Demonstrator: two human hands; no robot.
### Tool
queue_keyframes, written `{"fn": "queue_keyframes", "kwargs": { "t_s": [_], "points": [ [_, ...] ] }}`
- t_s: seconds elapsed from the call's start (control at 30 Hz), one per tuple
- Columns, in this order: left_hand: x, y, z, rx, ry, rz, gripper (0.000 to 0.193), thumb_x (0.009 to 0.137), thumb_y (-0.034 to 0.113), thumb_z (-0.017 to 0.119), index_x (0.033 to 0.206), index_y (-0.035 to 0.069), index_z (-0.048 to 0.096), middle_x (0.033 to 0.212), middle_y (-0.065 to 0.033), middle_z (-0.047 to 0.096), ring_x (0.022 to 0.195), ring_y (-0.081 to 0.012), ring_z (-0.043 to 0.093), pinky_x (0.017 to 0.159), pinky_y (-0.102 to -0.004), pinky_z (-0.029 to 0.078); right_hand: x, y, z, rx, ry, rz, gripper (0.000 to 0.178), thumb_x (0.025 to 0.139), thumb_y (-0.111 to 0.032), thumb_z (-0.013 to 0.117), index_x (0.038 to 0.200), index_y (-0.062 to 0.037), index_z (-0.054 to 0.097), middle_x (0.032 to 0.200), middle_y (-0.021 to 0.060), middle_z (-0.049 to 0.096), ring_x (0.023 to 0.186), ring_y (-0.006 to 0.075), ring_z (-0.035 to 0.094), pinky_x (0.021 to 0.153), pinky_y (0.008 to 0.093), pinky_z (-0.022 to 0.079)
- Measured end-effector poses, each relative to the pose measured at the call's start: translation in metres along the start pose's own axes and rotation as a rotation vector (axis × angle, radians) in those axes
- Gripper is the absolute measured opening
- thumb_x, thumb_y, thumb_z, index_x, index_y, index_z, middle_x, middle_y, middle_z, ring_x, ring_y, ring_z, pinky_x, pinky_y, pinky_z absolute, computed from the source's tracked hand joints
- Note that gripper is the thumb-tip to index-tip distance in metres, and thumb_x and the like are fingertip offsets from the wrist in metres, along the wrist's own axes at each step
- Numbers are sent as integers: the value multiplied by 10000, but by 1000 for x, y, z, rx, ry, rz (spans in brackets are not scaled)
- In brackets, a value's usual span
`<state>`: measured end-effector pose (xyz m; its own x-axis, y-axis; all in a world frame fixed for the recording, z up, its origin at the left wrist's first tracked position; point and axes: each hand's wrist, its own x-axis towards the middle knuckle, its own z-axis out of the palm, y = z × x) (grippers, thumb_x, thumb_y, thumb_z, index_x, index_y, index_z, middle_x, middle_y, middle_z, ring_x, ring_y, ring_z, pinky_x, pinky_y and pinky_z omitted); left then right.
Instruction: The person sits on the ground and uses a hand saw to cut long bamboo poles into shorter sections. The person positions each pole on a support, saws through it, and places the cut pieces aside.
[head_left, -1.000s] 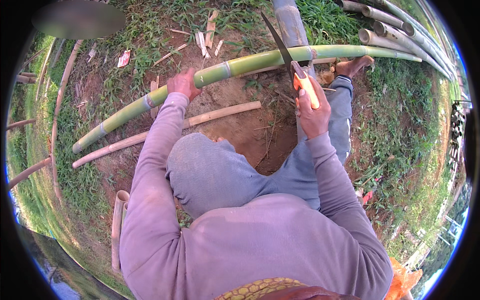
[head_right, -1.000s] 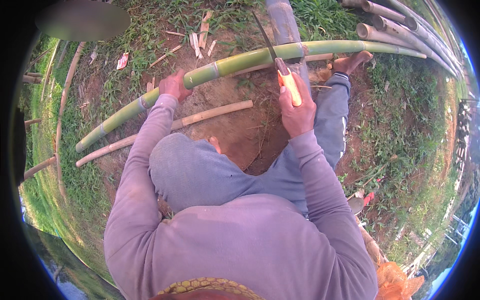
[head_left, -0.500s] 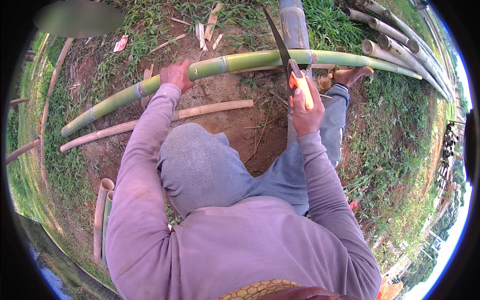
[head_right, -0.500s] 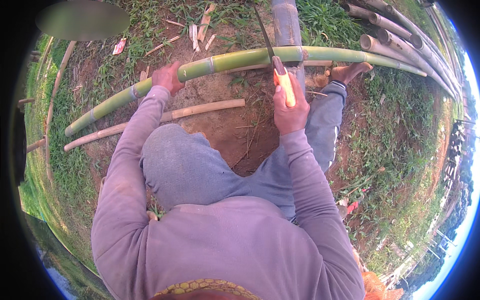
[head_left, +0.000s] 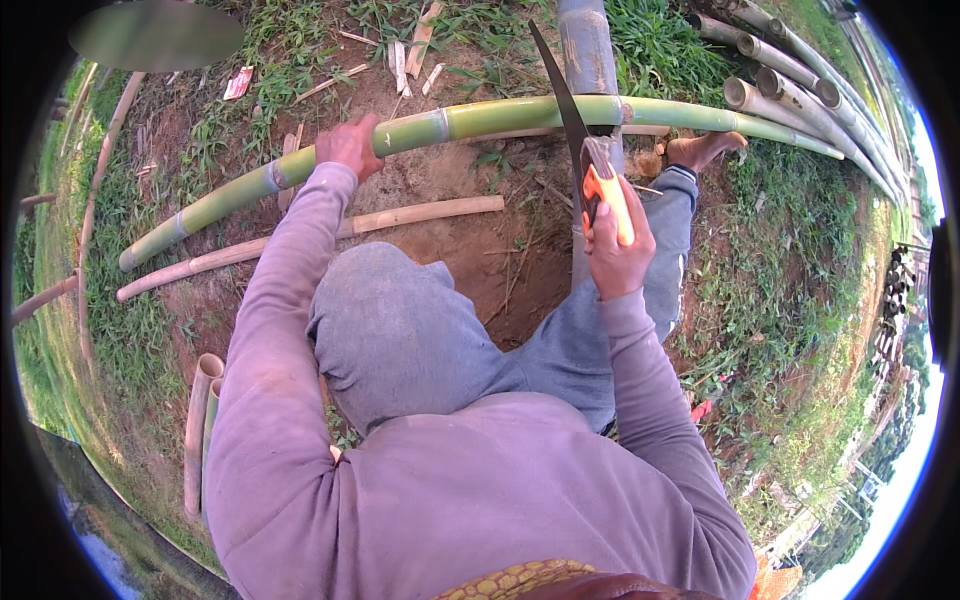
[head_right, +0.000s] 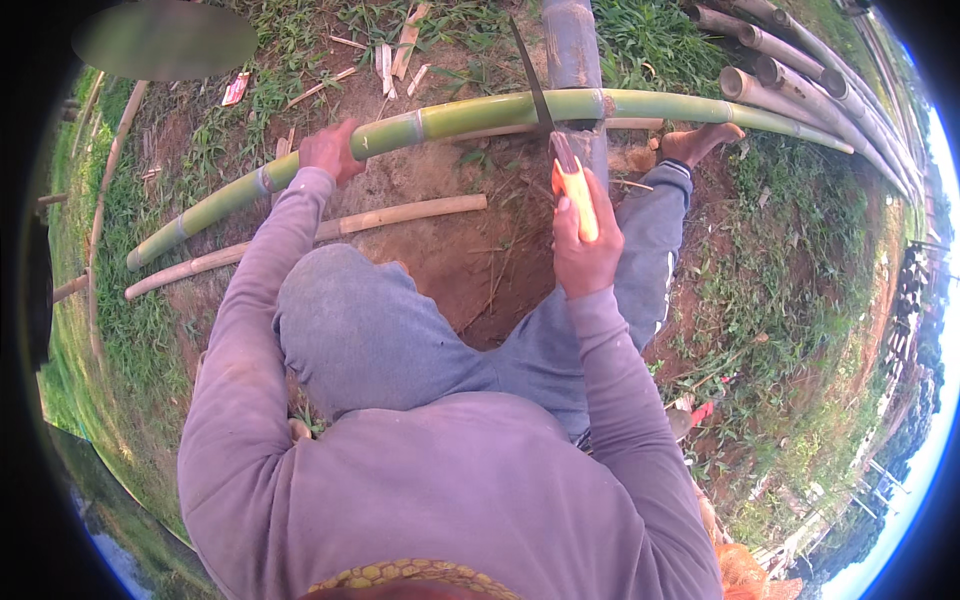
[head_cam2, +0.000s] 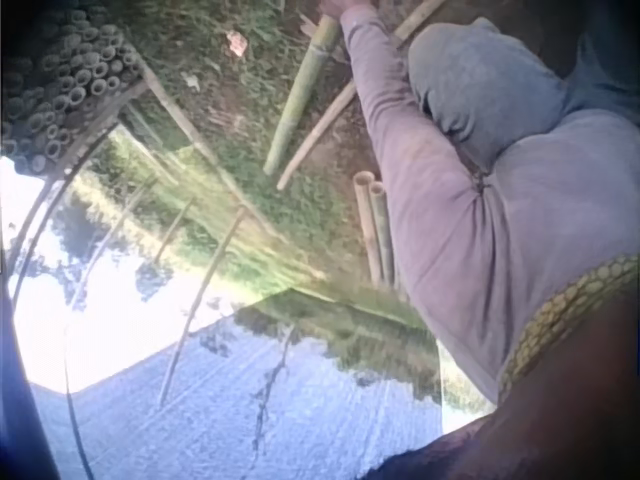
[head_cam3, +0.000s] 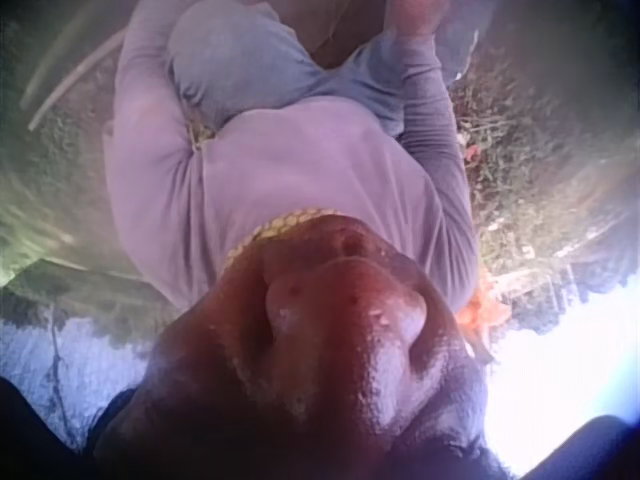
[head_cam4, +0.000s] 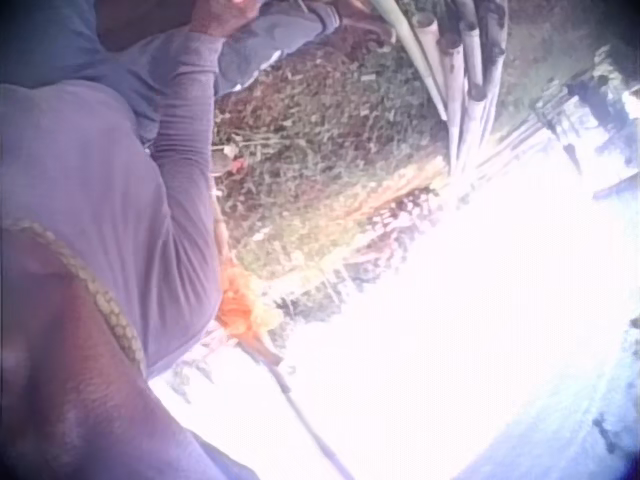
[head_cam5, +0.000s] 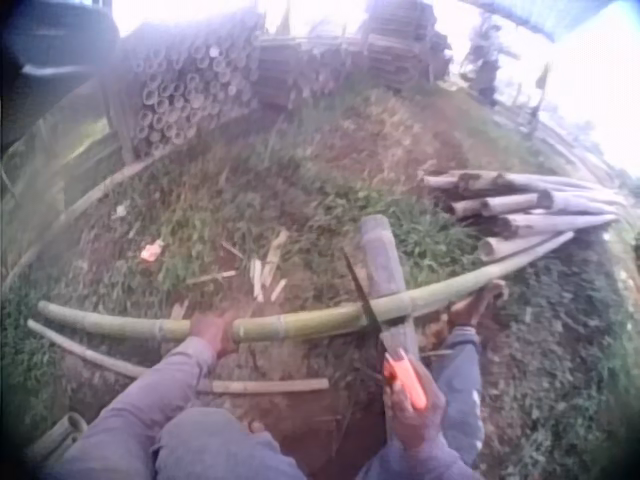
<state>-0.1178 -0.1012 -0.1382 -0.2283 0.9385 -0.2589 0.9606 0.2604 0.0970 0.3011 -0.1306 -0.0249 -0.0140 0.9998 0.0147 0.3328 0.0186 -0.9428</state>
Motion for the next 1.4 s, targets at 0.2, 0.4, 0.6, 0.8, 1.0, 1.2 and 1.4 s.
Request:
{"fn": "queue_keyframes", "kwargs": {
  "t_s": [0.2,0.4,0.6,0.8,1.0,1.2,1.4],
  "points": [
    [-3,1,-7,10,-30,6,563,811,323,849,1328,232,646,1236,-120,752,1163,-363,738,987,-515,583,6,-10,6,12,-30,93,495,1060,-212,696,1497,4,613,1193,150,772,889,120,717,755,280,588],
    [-7,-3,2,14,-5,-9,527,803,327,864,1269,209,648,1215,-116,752,1148,-365,740,980,-513,578,-113,-27,-58,-83,-25,-32,613,1097,-318,659,1533,91,525,1317,173,732,904,152,729,741,267,599],
    [5,9,-4,-9,12,23,542,797,333,866,1280,213,652,1214,-114,752,1142,-364,742,979,-510,581,36,9,13,44,19,-57,458,1066,-150,692,1487,14,618,1110,78,739,877,109,675,783,288,582],
    [-6,0,-12,-3,-80,-50,574,818,314,889,1328,218,644,1309,-81,734,1235,-333,714,1031,-537,548,-42,0,-26,-82,-15,-42,502,1071,-215,680,1482,60,597,1198,131,769,866,139,705,782,302,595],
    [-5,1,-8,4,-77,-45,577,816,316,883,1334,229,646,1307,-74,738,1235,-326,715,1030,-522,548,-89,-13,-58,-86,-23,14,553,1082,-274,661,1507,69,571,1316,189,748,1068,198,741,912,345,606],
    [0,13,-16,-8,-94,-41,572,818,313,888,1329,226,645,1302,-67,737,1239,-321,712,1029,-520,548,55,6,19,29,9,-57,437,1056,-141,711,1431,71,637,1136,93,753,934,94,671,829,265,571],
    [-14,4,-7,21,-98,-66,587,803,322,905,1318,214,645,1301,-66,733,1254,-330,704,1031,-528,543,-96,-20,-55,-30,-31,33,500,1079,-174,650,1522,43,568,1164,115,763,684,74,628,589,237,523]
  ]
}}
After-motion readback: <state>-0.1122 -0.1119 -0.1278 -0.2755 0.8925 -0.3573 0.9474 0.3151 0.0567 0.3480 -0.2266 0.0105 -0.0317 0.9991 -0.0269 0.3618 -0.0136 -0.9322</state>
